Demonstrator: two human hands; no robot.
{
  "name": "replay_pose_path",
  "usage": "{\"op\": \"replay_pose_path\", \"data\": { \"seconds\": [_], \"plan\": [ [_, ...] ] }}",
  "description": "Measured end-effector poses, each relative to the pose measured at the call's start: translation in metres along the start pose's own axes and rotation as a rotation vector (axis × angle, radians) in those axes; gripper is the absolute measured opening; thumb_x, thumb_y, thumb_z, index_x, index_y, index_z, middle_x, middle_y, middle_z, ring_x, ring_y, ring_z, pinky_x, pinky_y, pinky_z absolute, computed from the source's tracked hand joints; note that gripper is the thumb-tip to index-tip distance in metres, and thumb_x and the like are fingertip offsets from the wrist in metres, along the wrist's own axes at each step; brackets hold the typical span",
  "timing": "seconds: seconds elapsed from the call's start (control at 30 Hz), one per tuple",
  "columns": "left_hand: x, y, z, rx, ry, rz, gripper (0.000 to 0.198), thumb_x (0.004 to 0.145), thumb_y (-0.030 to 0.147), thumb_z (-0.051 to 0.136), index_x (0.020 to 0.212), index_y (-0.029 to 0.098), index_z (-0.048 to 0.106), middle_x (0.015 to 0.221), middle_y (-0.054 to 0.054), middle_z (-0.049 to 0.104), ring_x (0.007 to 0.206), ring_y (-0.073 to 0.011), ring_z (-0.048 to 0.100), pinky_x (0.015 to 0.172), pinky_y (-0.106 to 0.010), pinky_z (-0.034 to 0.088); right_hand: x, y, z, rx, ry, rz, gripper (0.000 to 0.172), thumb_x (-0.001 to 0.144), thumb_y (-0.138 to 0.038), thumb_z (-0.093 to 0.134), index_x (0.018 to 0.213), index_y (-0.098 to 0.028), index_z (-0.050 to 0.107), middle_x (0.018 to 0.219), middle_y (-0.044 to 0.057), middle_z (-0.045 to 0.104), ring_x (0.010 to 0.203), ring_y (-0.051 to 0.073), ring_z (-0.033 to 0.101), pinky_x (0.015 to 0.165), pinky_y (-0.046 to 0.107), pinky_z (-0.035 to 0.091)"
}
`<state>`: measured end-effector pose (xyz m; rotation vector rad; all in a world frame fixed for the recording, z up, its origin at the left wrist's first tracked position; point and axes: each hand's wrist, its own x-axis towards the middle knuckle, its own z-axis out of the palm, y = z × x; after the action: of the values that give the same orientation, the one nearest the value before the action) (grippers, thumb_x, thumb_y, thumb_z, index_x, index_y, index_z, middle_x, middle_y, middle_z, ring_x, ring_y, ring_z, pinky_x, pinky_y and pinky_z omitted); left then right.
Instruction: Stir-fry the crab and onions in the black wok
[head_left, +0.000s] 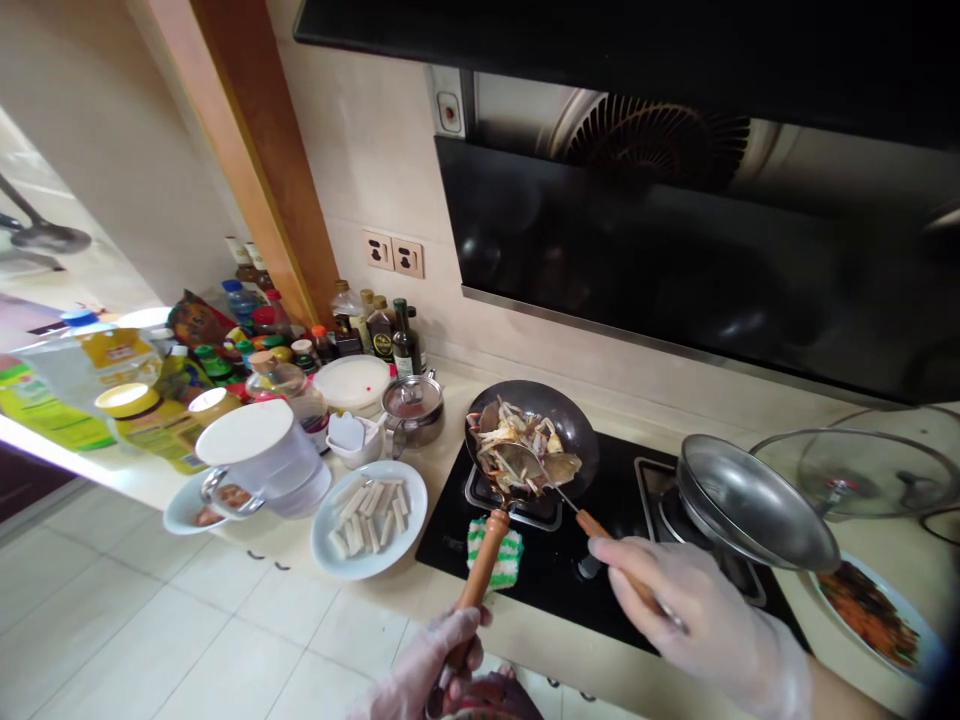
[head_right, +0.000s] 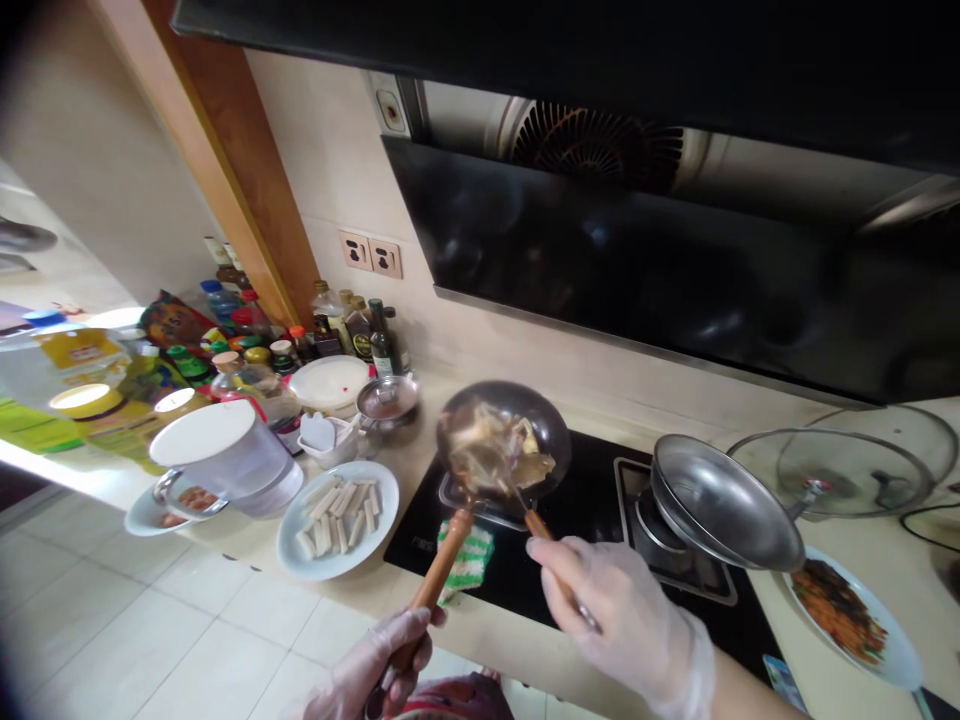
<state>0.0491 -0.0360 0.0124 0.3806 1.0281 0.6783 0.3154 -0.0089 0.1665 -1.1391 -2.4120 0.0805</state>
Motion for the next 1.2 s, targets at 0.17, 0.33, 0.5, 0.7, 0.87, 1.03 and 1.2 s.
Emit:
{"op": "replay_pose_path", "data": {
  "seconds": [0.17, 0.33, 0.5, 0.7, 0.87, 1.03, 1.2],
  "plan": [
    [0.0, 0.0, -0.003, 0.039, 0.007, 0.015, 0.057, 0.061, 0.065, 0.074, 0.094, 0.018, 0.065, 0.064, 0.005, 0.052, 0.042, -0.0027, 0.035, 0.042, -0.02, 0.015, 0.003, 0.008, 0.025, -0.087, 0.056, 0.017, 0.03, 0.092, -0.013, 0.041, 0.109, -0.021, 0.064, 0.076, 0.003, 0.073, 0.058, 0.015, 0.068, 0.055, 0.025, 0.053],
    [0.005, -0.001, -0.004, 0.065, 0.012, 0.03, 0.058, 0.061, 0.066, 0.073, 0.093, 0.018, 0.065, 0.064, 0.004, 0.052, 0.041, -0.003, 0.035, 0.041, -0.021, 0.015, 0.001, 0.037, -0.011, 0.017, 0.19, 0.298, 0.021, 0.092, -0.026, 0.052, 0.108, -0.028, 0.066, 0.094, 0.002, 0.076, 0.068, 0.015, 0.072, 0.061, 0.022, 0.056],
    [0.005, -0.002, -0.008, 0.072, 0.047, 0.028, 0.053, 0.059, 0.066, 0.075, 0.088, 0.022, 0.066, 0.063, 0.003, 0.049, 0.041, -0.0059, 0.036, 0.04, -0.022, 0.02, 0.032, 0.086, -0.032, 0.072, 0.256, 0.592, 0.014, 0.08, -0.033, 0.061, 0.088, -0.029, 0.072, 0.069, -0.001, 0.072, 0.057, 0.017, 0.069, 0.055, 0.025, 0.053],
    [0.008, -0.004, -0.013, 0.047, 0.035, 0.012, 0.039, 0.061, 0.06, 0.077, 0.083, 0.03, 0.067, 0.06, 0.002, 0.047, 0.042, -0.0096, 0.039, 0.039, -0.022, 0.019, 0.059, 0.151, 0.018, 0.659, 0.474, 0.991, 0.021, 0.071, -0.04, 0.067, 0.079, -0.021, 0.065, 0.05, 0.002, 0.066, 0.048, 0.022, 0.068, 0.051, 0.031, 0.057],
    [0.006, -0.007, -0.011, 0.026, 0.023, 0.031, 0.043, 0.063, 0.064, 0.075, 0.085, 0.027, 0.069, 0.063, 0.001, 0.046, 0.044, -0.0081, 0.037, 0.041, -0.023, 0.025, 0.042, 0.137, 0.021, 0.77, 0.36, 0.882, 0.036, 0.073, -0.049, 0.068, 0.092, -0.018, 0.067, 0.067, 0.006, 0.074, 0.067, 0.025, 0.074, 0.068, 0.036, 0.061],
    [-0.002, -0.003, -0.011, 0.044, 0.007, 0.055, 0.05, 0.063, 0.066, 0.075, 0.089, 0.024, 0.071, 0.067, 0.0, 0.047, 0.049, -0.0087, 0.038, 0.045, -0.024, 0.028, 0.02, 0.128, -0.023, 0.509, 0.193, 0.603, 0.028, 0.085, -0.046, 0.064, 0.099, -0.023, 0.071, 0.098, 0.007, 0.076, 0.077, 0.022, 0.075, 0.077, 0.033, 0.06],
    [0.002, -0.002, -0.011, 0.042, -0.003, 0.069, 0.051, 0.065, 0.065, 0.074, 0.088, 0.02, 0.071, 0.063, 0.002, 0.046, 0.046, -0.0066, 0.032, 0.047, -0.025, 0.03, 0.028, 0.154, 0.004, 0.199, 0.168, 0.187, 0.023, 0.094, -0.032, 0.052, 0.109, -0.026, 0.069, 0.107, 0.007, 0.074, 0.091, 0.02, 0.073, 0.085, 0.033, 0.058]
  ]
}}
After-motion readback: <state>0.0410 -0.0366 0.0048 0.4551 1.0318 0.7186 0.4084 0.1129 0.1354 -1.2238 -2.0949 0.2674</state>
